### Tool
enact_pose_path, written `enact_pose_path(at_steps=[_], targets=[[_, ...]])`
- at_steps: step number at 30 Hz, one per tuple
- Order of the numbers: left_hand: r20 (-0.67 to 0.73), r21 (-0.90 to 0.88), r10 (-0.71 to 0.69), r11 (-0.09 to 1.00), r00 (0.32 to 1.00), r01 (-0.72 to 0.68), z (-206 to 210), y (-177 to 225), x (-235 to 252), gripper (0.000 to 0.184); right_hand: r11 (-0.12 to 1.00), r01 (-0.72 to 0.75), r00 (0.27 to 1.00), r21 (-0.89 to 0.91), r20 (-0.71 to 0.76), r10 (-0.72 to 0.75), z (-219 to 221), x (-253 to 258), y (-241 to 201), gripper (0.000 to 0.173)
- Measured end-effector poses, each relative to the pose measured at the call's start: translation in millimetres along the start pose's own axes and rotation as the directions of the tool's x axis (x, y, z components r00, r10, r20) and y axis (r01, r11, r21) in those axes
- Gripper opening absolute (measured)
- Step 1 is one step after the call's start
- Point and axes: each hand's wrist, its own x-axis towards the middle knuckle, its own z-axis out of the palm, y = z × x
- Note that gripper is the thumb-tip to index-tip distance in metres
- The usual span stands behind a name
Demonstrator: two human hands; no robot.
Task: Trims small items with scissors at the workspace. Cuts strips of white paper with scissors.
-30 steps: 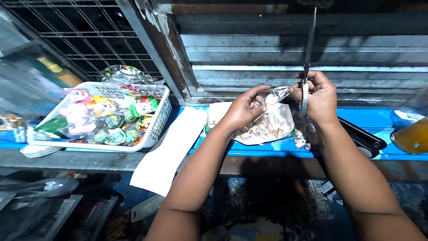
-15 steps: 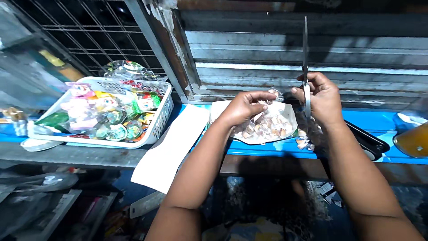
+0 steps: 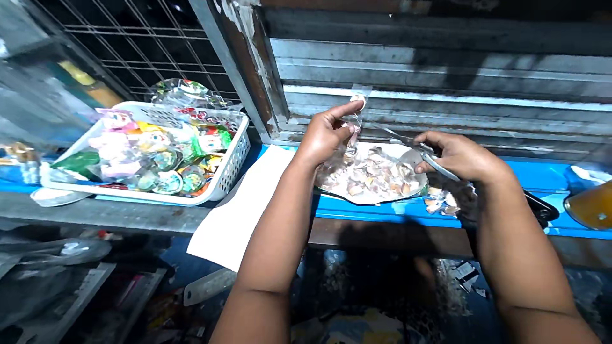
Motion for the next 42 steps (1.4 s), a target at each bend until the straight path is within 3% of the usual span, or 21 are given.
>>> enact_pose_path(at_steps=[7, 16, 42], targets=[[0.055, 0.006, 0.125, 0.992, 0.991, -0.126, 5, -3, -1, 0.047, 0.999, 0.015, 1.0, -0.043, 0.002, -0.015, 0, -2, -3, 0.056], [0.146, 0.052, 0.18, 0.98, 0.973, -0.19, 13, -2, -5, 0.045, 0.998, 0.06, 0.998, -0.018, -0.008, -0.06, 5, 0, -8, 0.055], [0.166, 0.092, 0.173, 0.978, 0.971, -0.19, 19, -1, -6, 0.046, 0.993, 0.081, 0.996, -0.086, -0.03, -0.084, 7, 5, -8, 0.05]])
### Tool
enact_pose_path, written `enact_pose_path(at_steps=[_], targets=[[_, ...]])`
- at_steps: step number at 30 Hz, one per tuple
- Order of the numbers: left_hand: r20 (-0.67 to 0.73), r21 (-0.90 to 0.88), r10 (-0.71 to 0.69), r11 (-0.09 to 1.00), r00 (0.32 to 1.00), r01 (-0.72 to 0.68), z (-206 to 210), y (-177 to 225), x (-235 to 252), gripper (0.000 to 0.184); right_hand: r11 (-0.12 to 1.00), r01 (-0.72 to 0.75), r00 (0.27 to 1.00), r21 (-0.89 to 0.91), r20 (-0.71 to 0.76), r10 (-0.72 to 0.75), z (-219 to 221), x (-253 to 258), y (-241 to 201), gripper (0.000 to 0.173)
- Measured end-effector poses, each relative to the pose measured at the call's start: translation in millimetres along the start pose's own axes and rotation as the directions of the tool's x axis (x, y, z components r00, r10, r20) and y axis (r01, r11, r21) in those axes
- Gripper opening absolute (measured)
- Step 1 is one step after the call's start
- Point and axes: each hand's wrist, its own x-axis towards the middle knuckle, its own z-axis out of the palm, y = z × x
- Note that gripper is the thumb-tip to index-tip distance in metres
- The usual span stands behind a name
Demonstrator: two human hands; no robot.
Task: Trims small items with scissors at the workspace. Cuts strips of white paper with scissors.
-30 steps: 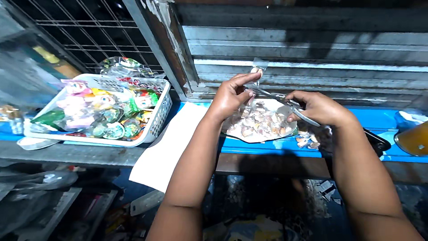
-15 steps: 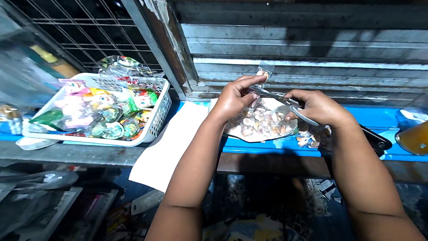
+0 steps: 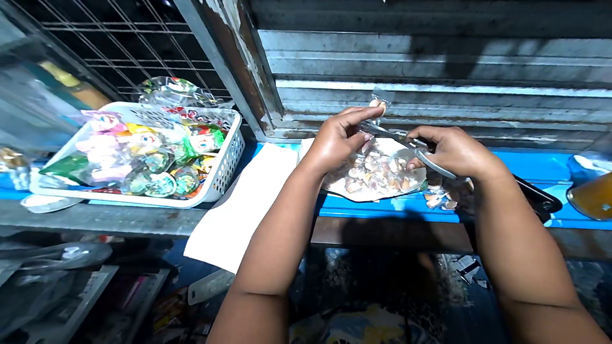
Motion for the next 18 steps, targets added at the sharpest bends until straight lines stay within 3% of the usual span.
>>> enact_pose_path(at_steps=[18], targets=[[0.001, -0.011, -0.006, 1.0, 1.0, 0.006, -0.1, 0.2, 0.1, 0.045, 1.0, -0.012, 1.0, -0.01, -0.022, 0.012, 0.3, 0.4, -0.9, 0.045]])
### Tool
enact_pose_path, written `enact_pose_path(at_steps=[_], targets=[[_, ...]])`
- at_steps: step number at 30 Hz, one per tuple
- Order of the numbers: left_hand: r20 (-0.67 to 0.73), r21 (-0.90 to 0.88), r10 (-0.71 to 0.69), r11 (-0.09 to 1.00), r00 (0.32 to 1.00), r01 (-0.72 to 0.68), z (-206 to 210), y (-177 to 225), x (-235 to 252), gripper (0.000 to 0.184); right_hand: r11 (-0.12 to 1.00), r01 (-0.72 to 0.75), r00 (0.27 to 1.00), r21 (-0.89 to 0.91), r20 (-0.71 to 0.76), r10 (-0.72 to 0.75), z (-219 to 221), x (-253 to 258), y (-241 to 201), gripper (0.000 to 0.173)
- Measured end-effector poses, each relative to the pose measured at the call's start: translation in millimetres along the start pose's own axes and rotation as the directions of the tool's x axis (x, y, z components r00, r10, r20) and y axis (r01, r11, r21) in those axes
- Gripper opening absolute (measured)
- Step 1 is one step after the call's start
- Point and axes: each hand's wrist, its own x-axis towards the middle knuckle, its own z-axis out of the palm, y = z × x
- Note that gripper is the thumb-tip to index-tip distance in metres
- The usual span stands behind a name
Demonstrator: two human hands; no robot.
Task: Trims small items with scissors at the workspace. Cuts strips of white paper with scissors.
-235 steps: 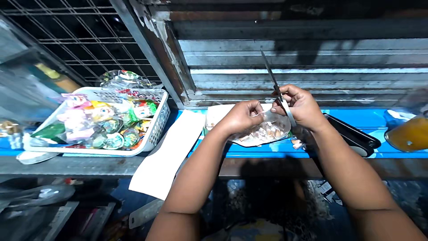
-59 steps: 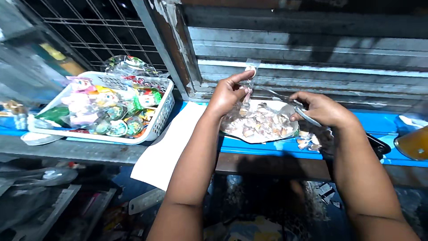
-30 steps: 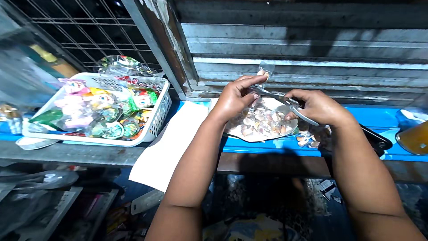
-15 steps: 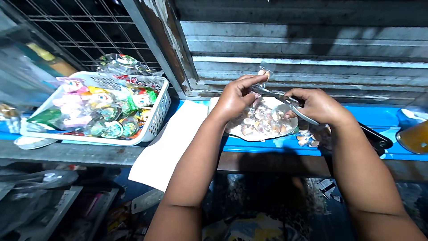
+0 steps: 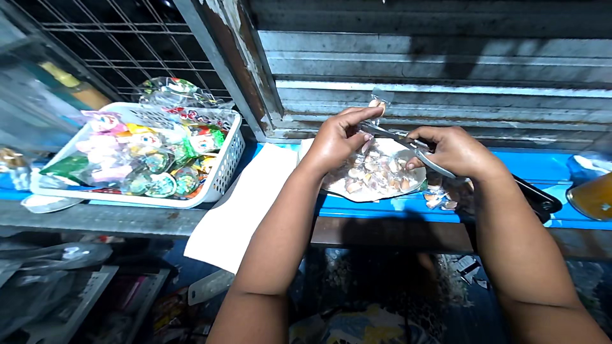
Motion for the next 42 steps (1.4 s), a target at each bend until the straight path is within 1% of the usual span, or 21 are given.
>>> enact_pose_path(at_steps=[13, 16, 29, 42], targets=[[-0.008, 0.005, 0.01, 1.0, 1.0, -0.01, 0.5, -0.8, 0.2, 0.045, 1.0, 0.02, 1.0, -0.016, -0.002, -0.02, -0.1, 0.3, 2.5, 0.043], [-0.013, -0.005, 0.02, 1.0, 1.0, -0.02, 0.4, -1.2, 0.1, 0.045, 1.0, 0.006, 1.0, -0.026, 0.001, -0.006, -0.4, 0.0, 0.5, 0.043], [0.006, 0.011, 0.0, 1.0, 1.0, 0.0, -0.3, -0.6, -0.1, 0.046, 0.997, -0.02, 1.0, -0.07, 0.002, 0.02, -2.5, -1.1, -2.5, 0.04], [0.03, 0.012, -0.016, 1.0, 0.999, 0.015, 0.1, 1.4, -0.2, 0.048, 0.998, -0.006, 1.0, -0.058, 0.01, 0.007, -1.9, -1.7, -3.5, 0.037]])
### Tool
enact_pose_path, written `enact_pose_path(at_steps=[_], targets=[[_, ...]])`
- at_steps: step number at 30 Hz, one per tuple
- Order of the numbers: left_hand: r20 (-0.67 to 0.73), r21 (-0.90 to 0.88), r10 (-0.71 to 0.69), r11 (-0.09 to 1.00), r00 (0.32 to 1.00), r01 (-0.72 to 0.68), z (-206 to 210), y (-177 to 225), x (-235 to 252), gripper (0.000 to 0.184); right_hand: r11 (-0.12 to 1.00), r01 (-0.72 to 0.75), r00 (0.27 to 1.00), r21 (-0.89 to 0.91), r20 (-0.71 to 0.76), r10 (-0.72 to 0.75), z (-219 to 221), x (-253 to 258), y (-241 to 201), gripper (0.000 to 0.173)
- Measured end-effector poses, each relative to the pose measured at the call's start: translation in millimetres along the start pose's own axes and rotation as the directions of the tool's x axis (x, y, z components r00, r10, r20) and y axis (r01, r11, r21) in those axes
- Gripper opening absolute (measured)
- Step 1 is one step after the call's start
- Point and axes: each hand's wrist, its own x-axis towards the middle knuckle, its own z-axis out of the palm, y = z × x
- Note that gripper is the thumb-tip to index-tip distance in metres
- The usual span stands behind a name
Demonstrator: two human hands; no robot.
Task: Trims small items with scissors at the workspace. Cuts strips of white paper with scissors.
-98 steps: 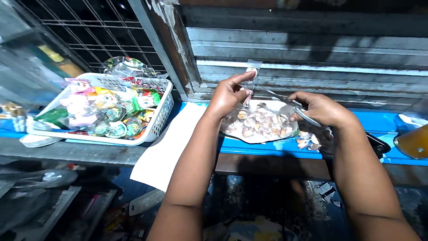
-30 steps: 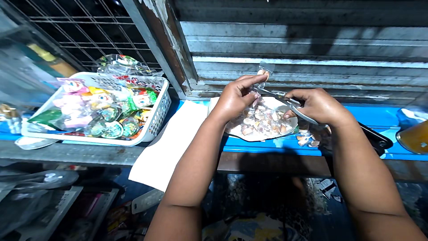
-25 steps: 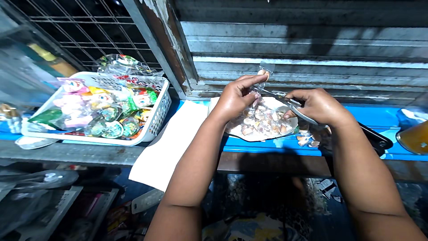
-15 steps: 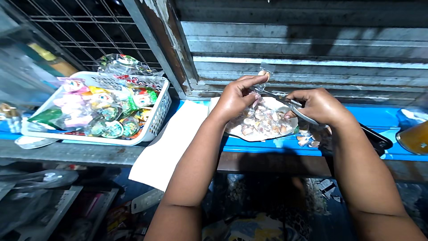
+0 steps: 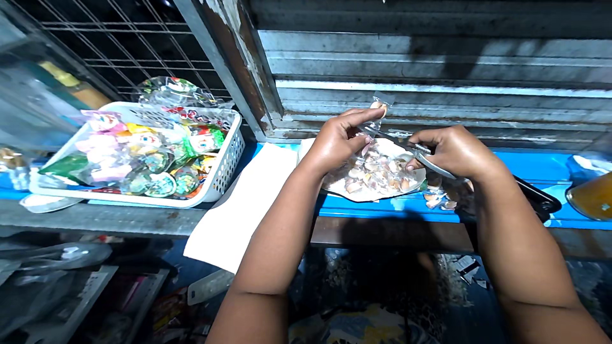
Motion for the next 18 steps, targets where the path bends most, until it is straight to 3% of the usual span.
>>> enact_pose_path(at_steps=[7, 13, 18], targets=[[-0.036, -0.037, -0.011, 0.999, 0.999, 0.01, -8, 3, -2, 0.049, 0.996, -0.092, 0.995, -0.002, 0.043, 0.092, -13, -1, 17, 0.035], [0.153, -0.041, -0.078, 0.995, 0.985, 0.086, -13, 6, -3, 0.061, 0.97, -0.235, 0.963, 0.056, -0.122, 0.24, -27, -4, 24, 0.039], [0.125, -0.029, -0.107, 0.993, 0.986, 0.112, -1, 3, 0, 0.081, 0.914, -0.166, 0.939, 0.369, -0.222, 0.261, 2, 6, -4, 0.038]])
